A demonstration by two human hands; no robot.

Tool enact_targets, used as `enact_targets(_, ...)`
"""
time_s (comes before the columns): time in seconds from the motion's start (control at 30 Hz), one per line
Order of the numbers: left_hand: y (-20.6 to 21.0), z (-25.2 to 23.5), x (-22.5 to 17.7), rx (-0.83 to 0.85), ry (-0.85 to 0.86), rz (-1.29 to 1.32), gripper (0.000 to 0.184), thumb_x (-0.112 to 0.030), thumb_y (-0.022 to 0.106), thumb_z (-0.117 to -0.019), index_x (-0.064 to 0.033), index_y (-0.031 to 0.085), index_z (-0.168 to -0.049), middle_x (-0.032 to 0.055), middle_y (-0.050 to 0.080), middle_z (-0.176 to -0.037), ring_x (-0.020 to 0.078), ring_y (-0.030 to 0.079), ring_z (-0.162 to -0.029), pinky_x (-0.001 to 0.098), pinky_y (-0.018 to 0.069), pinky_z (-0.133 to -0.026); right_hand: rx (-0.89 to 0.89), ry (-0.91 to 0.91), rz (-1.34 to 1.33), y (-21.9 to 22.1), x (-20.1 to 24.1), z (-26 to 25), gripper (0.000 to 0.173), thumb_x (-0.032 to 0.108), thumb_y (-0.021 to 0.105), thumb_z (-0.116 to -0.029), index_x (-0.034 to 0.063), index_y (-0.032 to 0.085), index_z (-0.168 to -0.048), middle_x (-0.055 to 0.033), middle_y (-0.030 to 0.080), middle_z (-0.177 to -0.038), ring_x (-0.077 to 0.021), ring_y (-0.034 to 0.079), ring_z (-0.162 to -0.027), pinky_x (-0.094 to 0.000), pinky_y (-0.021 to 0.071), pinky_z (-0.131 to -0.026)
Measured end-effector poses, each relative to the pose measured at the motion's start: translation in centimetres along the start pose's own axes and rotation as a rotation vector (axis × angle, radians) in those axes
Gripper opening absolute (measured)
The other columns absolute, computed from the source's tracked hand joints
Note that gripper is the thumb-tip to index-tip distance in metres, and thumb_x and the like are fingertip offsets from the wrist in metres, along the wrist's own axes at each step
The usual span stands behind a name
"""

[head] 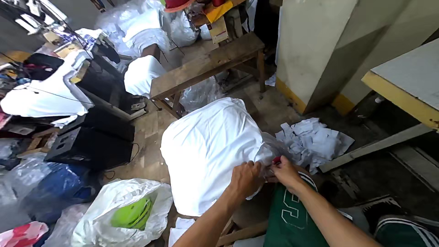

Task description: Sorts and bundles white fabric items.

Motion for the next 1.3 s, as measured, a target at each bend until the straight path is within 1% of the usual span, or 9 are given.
enact_targets(0.27,-10.1,0.1,-0.3,-0.397,-0.065,0.391,0.025,-0.032,0.048,-0.1095,-0.0098,0.053,-0.120,0.0107,0.063,-0.079,0.0271,0.064,-0.062,0.0463,0.0535,-0.052,0.010,-0.013,0.088,0.0,0.3,0.7,0.038,0.014,0.060,-0.1041,0.0044,0.045,-0.138,-0.0179,0.067,-0.117,-0.0262,0.075,-0.072,-0.0415,0.0669,-0.064)
enact_targets(0.37,-11.8,-2.1,0.4,-0.460,0.011,0.482,0.023,-0.020,0.048,-0.1090,-0.0070,0.056,-0.125,0.0079,0.065,-0.079,0.0221,0.064,-0.064,0.0438,0.0562,-0.061,-0.064,-0.024,0.074,0.1,0.6,0.4,0.048,0.008,0.054,-0.1042,0.0061,0.034,-0.148,-0.0207,0.059,-0.132,-0.0272,0.075,-0.074,-0.0434,0.0669,-0.066)
enact_targets(0.43,-12.7,-2.9,0.3,-0.500,0.070,0.522,0.019,-0.014,0.050,-0.1072,-0.0075,0.058,-0.124,0.0059,0.063,-0.078,0.0183,0.060,-0.061,0.0391,0.0545,-0.059,-0.086,0.007,0.179,0.5,0.4,0.2,0.054,0.007,0.062,-0.0978,0.0035,0.036,-0.145,-0.0191,0.067,-0.112,-0.0240,0.073,-0.067,-0.0400,0.0653,-0.062)
enact_targets(0.53,-12.4,-3.4,-0.4,-0.393,0.128,0.536,0.022,-0.011,0.050,-0.1064,-0.0086,0.058,-0.126,0.0061,0.063,-0.079,0.0183,0.060,-0.062,0.0397,0.0548,-0.061,-0.016,0.043,0.489,1.6,0.5,-0.4,0.053,0.014,0.070,-0.0936,0.0032,0.042,-0.138,-0.0158,0.069,-0.094,-0.0228,0.072,-0.066,-0.0400,0.0632,-0.065)
enact_targets(0.7,-10.6,-0.9,-0.4,-0.230,0.085,0.459,0.025,-0.015,0.050,-0.1066,-0.0148,0.061,-0.129,0.0067,0.060,-0.070,0.0210,0.055,-0.052,0.0412,0.0505,-0.050,0.035,0.025,0.618,-1.1,2.4,0.0,0.053,0.015,0.073,-0.0925,0.0022,0.048,-0.137,-0.0200,0.069,-0.103,-0.0299,0.073,-0.076,-0.0481,0.0626,-0.072)
enact_targets(0.83,-5.9,-1.6,-1.9,-0.199,0.021,0.204,0.064,-0.048,0.076,-0.0895,-0.0115,0.056,-0.138,0.0153,0.070,-0.103,0.0346,0.069,-0.094,0.0563,0.0584,-0.076,0.009,-0.165,0.087,-4.9,7.7,0.7,0.048,0.011,0.073,-0.0934,-0.0010,0.046,-0.131,-0.0110,0.059,-0.083,-0.0178,0.056,-0.063,-0.0350,0.0515,-0.060)
enact_targets(0.93,-6.8,-4.2,-2.2,-0.142,-0.112,0.106,0.038,-0.036,0.064,-0.0989,-0.0063,0.062,-0.123,0.0196,0.071,-0.100,0.0414,0.071,-0.095,0.0621,0.0561,-0.074,-0.001,-0.339,-0.233,-3.7,12.3,1.7,0.033,0.006,0.068,-0.0968,0.0073,0.046,-0.122,-0.0051,0.065,-0.086,-0.0094,0.055,-0.054,-0.0238,0.0479,-0.048)
enact_targets(1.07,-12.5,-6.4,-0.4,-0.233,-0.149,0.166,0.026,-0.029,0.054,-0.1038,-0.0104,0.066,-0.117,0.0167,0.070,-0.103,0.0375,0.070,-0.095,0.0607,0.0556,-0.076,0.045,-0.126,0.158,-0.8,5.9,0.1,0.051,0.016,0.066,-0.0995,0.0030,0.041,-0.143,-0.0196,0.067,-0.109,-0.0303,0.073,-0.075,-0.0473,0.0641,-0.068)
enact_targets(1.3,-10.4,-6.8,1.1,-0.060,0.006,0.274,0.026,-0.026,0.053,-0.1058,-0.0084,0.067,-0.118,0.0169,0.070,-0.100,0.0348,0.069,-0.094,0.0603,0.0538,-0.081,0.094,0.029,0.669,0.0,2.8,-0.4,0.054,0.013,0.073,-0.0909,0.0033,0.048,-0.138,-0.0209,0.069,-0.102,-0.0312,0.072,-0.077,-0.0507,0.0613,-0.074)
Point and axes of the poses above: each hand's wrist, its own z-axis away from the middle knuckle, its own y-axis out of the palm, x = y × z, the point moved 6 cm from there along -z, towards the middle knuckle
